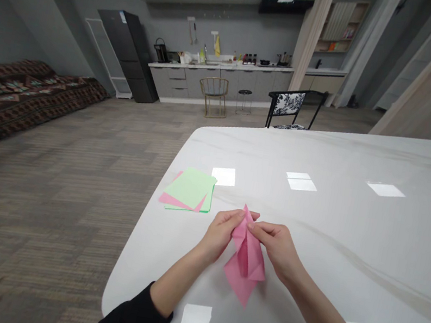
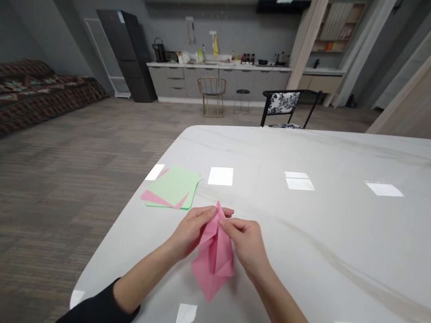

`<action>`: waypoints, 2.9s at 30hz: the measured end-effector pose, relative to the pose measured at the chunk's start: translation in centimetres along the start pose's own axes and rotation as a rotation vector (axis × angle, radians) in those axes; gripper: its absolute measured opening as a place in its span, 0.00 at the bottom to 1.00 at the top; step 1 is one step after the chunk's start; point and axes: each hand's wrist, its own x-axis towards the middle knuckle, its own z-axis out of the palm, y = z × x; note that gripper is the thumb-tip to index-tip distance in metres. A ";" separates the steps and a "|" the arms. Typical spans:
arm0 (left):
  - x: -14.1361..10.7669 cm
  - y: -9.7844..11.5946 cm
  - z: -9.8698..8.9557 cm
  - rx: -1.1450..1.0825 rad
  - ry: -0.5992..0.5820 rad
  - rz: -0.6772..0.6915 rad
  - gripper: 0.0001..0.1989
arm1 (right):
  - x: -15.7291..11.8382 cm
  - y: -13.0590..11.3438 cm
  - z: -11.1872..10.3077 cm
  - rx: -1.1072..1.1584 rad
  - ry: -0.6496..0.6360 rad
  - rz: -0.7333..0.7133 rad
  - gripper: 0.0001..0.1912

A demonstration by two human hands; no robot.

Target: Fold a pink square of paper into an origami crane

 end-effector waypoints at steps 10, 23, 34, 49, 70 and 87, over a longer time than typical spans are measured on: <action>0.5 0.2 -1.0 0.186 0.104 0.047 0.12 | 0.1 0.0 -0.1 -0.021 0.073 0.037 0.16; 0.4 -0.3 -0.4 0.378 0.238 0.139 0.12 | 0.1 0.6 0.0 -0.007 0.106 0.041 0.16; -0.1 1.4 -0.7 0.230 0.053 -0.030 0.10 | -0.2 -0.3 -0.1 0.124 0.109 0.168 0.22; 0.2 1.0 -1.5 0.216 0.079 -0.023 0.11 | 0.2 -0.3 -0.7 0.044 -0.010 0.058 0.19; 0.0 1.0 -0.6 0.155 0.014 -0.014 0.12 | 0.1 0.4 -0.3 -0.056 0.106 -0.049 0.16; -0.1 -0.1 0.4 0.152 0.187 0.033 0.15 | -0.2 0.3 0.5 -0.072 0.139 -0.022 0.13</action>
